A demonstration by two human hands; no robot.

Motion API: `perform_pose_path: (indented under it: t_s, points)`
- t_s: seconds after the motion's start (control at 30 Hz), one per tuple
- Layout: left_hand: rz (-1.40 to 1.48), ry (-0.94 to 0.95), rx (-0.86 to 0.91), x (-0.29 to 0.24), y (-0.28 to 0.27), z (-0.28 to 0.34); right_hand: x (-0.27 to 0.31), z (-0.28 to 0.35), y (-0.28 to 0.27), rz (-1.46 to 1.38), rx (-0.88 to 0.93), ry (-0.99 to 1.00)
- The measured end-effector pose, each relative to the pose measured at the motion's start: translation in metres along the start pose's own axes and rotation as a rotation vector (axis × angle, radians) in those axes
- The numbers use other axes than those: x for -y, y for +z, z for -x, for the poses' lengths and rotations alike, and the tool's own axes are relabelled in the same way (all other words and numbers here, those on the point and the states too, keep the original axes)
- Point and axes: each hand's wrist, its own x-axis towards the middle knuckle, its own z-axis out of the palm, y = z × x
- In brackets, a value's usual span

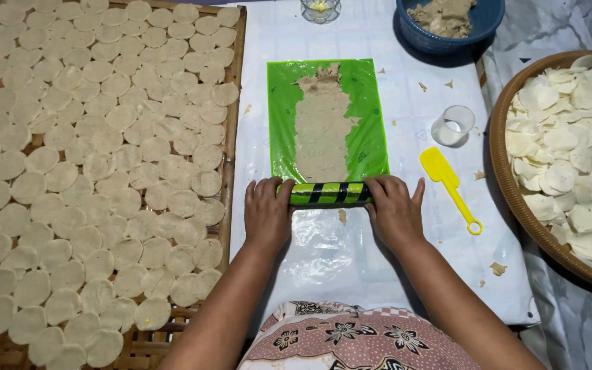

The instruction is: Cutting out circular dough shapes and placing them on a tray to prepare crackers.

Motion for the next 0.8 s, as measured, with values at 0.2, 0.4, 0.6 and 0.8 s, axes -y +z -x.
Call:
perform_pose_path:
  t_s: [0.2,0.4,0.6,0.8]
  points:
    - [0.047,0.025,0.041,0.002,-0.028,-0.043,-0.016,-0.042,-0.021,-0.04,0.008,-0.029]
    - [0.059,-0.011,0.033,0.029,-0.001,-0.106,-0.022,-0.109,-0.014,-0.004,-0.072,-0.058]
    - [0.068,-0.17,0.076,0.003,-0.013,-0.139,0.012,-0.146,-0.014,-0.07,0.088,0.047]
    - [0.062,-0.242,0.119,0.019,-0.006,-0.208,-0.001,-0.222,0.002,-0.017,0.086,0.038]
